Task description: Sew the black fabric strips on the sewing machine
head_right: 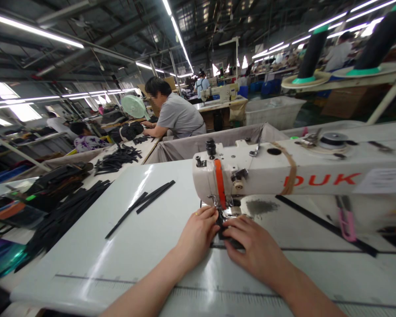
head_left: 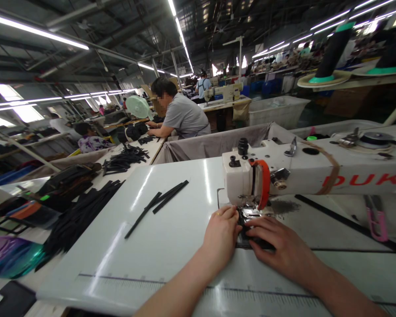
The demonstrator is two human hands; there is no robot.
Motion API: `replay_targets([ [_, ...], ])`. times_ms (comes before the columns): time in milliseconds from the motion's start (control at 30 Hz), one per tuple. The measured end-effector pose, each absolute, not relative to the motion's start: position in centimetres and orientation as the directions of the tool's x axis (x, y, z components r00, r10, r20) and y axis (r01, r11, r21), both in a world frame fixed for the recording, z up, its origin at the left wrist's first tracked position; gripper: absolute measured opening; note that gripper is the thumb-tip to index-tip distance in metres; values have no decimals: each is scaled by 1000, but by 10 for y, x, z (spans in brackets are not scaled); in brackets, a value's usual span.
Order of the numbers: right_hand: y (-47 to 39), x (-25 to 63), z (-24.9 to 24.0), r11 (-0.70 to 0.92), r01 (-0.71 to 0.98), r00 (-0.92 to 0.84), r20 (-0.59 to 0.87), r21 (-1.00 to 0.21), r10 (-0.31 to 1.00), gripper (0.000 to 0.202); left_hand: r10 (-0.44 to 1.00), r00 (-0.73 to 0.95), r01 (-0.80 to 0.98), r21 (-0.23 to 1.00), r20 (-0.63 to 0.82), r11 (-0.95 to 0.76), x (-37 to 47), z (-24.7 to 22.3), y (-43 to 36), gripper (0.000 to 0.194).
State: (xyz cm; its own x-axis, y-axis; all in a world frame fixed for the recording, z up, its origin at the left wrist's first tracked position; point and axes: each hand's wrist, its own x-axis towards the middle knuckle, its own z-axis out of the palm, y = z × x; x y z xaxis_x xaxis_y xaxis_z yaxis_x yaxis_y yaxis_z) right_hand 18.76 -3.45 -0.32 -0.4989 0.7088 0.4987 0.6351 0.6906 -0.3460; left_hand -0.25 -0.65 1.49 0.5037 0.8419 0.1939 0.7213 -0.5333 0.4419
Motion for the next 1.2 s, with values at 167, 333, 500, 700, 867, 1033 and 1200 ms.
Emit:
replay_targets([
  [167, -28, 185, -5, 677, 694, -507, 503, -243, 700, 18, 855, 487, 746, 424, 178, -513, -1, 18, -13, 12],
  [333, -27, 183, -5, 641, 746, -505, 472, -181, 722, 20, 899, 398, 791, 427, 183, -438, 2, 16, -19, 19],
  [500, -28, 184, -7, 638, 749, -499, 483, -178, 720, 22, 881, 372, 743, 476, 291, -471, 4, 8, -19, 20],
  [700, -28, 183, -8, 630, 761, -504, 469, -157, 726, 22, 880, 357, 704, 530, 312, -473, 3, 6, -16, 16],
  [867, -27, 182, -5, 636, 758, -507, 479, -148, 716, 22, 877, 363, 698, 531, 316, -480, 3, 5, -13, 16],
  [1033, -29, 179, 0, 632, 755, -495, 482, -173, 723, 20, 862, 397, 688, 519, 315, -507, 2, 5, -16, 18],
  [1200, -31, 176, 4, 639, 742, -493, 479, -205, 726, 19, 887, 370, 643, 612, 278, -460, -2, 5, -9, 11],
])
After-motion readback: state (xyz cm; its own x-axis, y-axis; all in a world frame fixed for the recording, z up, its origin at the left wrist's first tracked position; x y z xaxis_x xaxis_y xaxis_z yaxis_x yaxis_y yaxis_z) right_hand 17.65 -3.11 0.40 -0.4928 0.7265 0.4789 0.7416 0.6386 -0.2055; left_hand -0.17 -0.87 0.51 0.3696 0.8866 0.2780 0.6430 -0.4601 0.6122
